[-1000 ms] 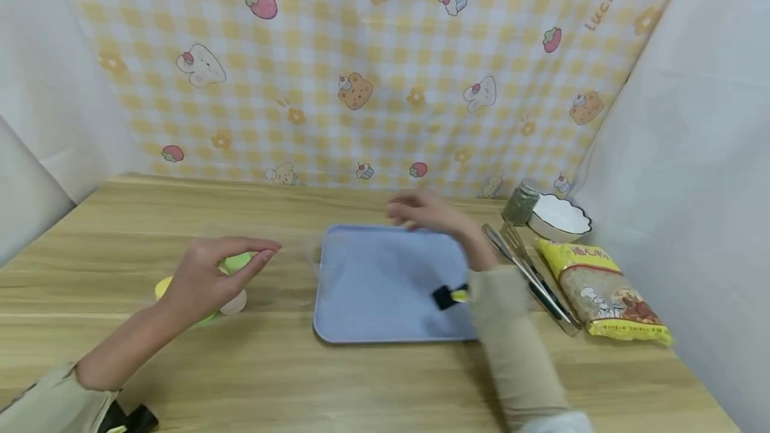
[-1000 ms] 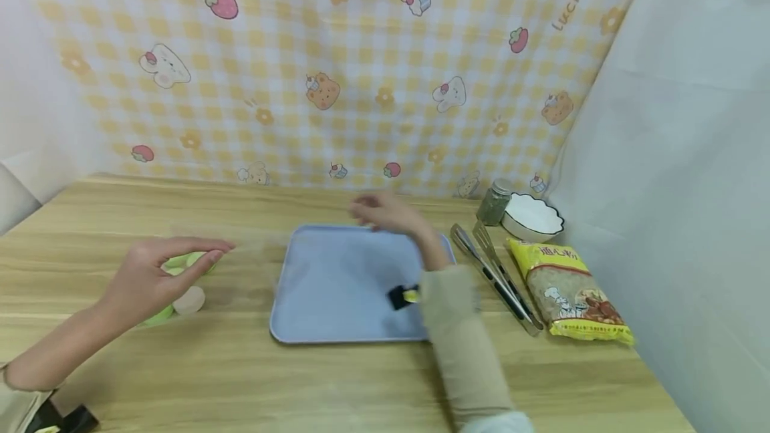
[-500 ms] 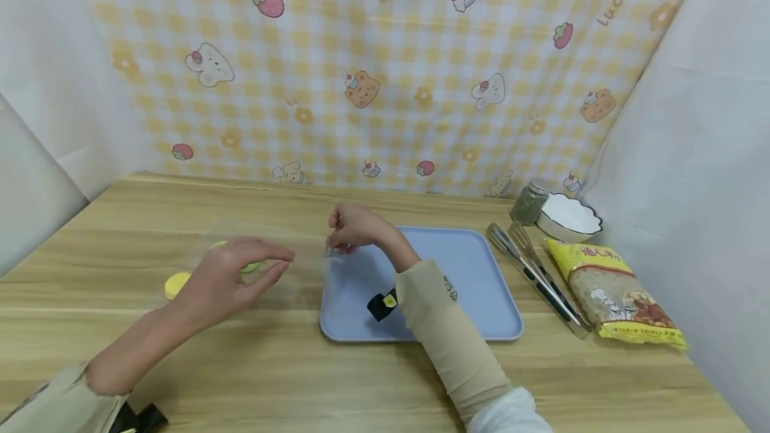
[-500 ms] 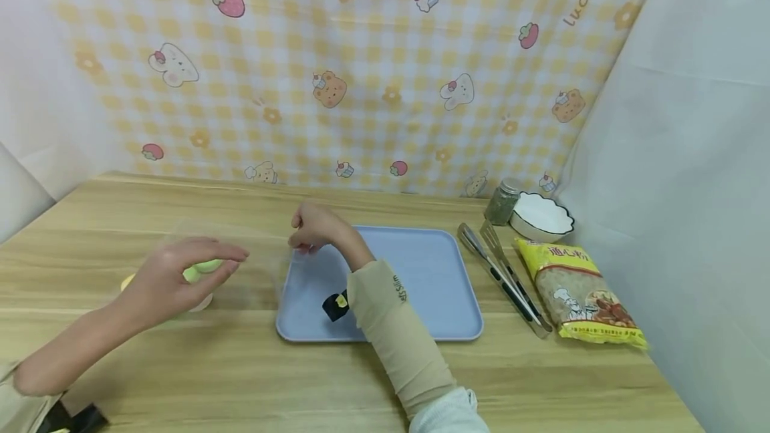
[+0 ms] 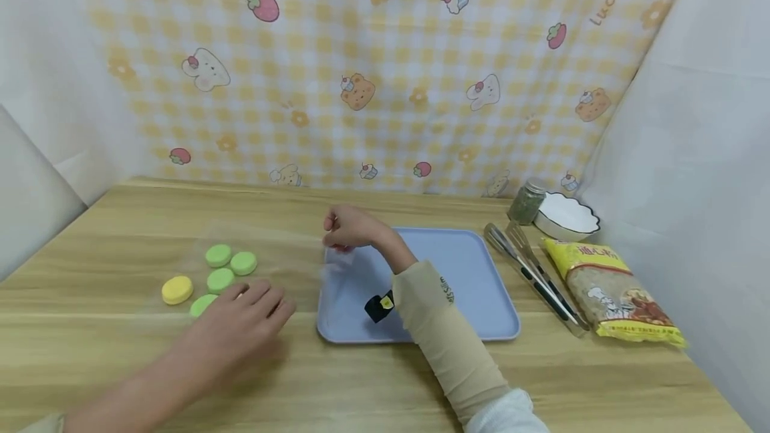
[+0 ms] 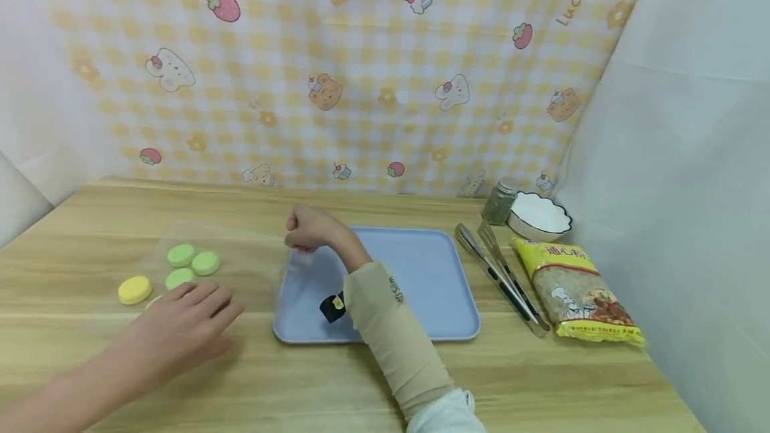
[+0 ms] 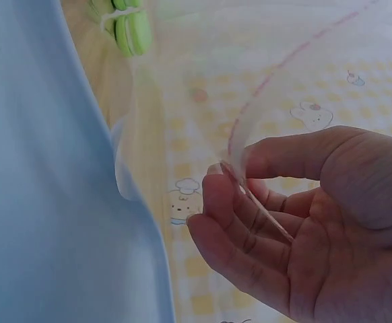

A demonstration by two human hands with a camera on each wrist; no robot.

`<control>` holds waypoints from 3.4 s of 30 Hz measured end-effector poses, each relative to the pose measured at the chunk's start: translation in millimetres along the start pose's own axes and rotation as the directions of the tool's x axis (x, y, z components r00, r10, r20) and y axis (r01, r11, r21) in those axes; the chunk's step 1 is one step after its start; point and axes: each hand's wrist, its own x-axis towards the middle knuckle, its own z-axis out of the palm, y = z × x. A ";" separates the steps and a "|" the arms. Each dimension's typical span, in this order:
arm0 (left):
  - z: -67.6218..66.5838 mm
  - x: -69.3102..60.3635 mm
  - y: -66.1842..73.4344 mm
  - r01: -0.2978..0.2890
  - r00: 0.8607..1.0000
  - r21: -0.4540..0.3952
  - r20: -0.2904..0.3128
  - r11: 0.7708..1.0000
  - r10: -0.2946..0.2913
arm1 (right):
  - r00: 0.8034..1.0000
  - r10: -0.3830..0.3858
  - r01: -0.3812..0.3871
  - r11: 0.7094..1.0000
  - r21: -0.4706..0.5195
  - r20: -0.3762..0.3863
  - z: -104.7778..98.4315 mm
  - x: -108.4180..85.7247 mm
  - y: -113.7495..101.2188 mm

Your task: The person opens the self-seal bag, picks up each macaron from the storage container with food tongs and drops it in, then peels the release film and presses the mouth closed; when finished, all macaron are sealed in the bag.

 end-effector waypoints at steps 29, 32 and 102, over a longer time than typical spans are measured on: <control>-122.3 -40.4 -116.7 0.646 0.747 -0.532 0.293 0.548 -0.597 | 0.790 -0.544 0.613 0.700 0.365 -0.284 -57.5 -99.3 -45.4; -123.4 -44.0 -119.2 0.565 0.819 -0.616 0.340 0.549 -0.463 | 0.730 -0.628 0.681 0.697 0.222 -0.269 -60.1 -119.5 -52.6; -68.3 64.3 -19.0 0.176 0.815 -0.717 -0.277 0.674 -0.508 | 0.396 -0.868 0.572 0.488 -0.660 -0.299 -0.8 -125.3 -105.4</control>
